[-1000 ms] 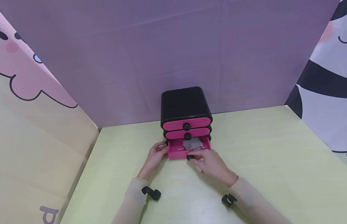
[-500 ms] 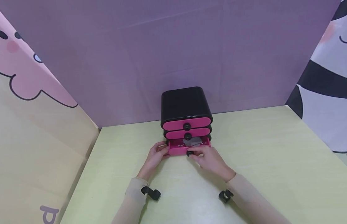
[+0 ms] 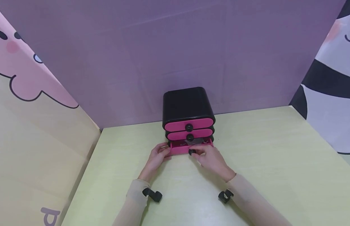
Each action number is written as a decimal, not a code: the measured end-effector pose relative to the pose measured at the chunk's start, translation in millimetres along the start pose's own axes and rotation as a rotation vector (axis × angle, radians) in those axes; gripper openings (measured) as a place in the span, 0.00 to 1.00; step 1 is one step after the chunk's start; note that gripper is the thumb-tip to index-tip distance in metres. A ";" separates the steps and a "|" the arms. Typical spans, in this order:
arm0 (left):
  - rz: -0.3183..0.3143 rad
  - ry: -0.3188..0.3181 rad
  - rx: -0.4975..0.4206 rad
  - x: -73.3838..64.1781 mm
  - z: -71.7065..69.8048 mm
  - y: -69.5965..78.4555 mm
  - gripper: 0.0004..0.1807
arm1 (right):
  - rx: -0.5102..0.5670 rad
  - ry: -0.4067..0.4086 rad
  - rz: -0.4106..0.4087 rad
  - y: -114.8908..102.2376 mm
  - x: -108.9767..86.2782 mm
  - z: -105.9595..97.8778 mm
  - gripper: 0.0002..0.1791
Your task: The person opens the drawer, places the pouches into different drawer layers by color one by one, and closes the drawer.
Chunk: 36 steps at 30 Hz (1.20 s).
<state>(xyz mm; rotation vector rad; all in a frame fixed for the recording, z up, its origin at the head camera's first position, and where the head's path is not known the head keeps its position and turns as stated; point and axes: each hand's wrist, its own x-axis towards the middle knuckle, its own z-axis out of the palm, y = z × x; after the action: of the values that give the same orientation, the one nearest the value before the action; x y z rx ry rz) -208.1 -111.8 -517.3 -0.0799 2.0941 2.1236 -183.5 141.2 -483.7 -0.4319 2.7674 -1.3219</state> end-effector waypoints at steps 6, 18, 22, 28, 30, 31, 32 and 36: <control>0.003 0.008 0.009 -1.1 0.9 2.7 0.26 | 0.016 0.011 0.024 1.4 4.5 2.9 0.18; 0.008 0.014 -0.002 0.0 4.5 3.4 0.26 | 0.037 0.049 0.014 9.8 18.2 5.5 0.17; 0.009 0.017 -0.002 1.0 4.2 2.8 0.26 | 0.058 0.048 0.016 12.1 23.0 5.2 0.17; 0.000 0.013 0.002 1.2 5.6 2.2 0.26 | 0.096 0.043 0.033 15.7 27.8 3.5 0.18; -0.006 0.012 0.007 0.4 5.3 2.7 0.26 | 0.099 0.043 0.031 16.2 29.4 3.6 0.18; -0.005 0.012 0.010 0.1 4.8 3.3 0.26 | 0.100 0.040 0.027 16.2 30.4 3.9 0.18; -0.005 0.013 0.012 -0.2 4.7 3.7 0.26 | 0.102 0.038 0.025 16.3 30.7 3.9 0.18; -0.006 0.010 0.014 -0.4 4.5 5.0 0.26 | 0.105 0.028 0.040 16.3 31.1 3.5 0.18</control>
<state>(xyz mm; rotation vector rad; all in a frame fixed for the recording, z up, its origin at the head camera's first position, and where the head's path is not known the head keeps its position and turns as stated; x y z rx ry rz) -208.1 -107.3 -512.2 -0.0953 2.1122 2.1092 -216.6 140.0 -496.0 -0.3524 2.6975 -1.4670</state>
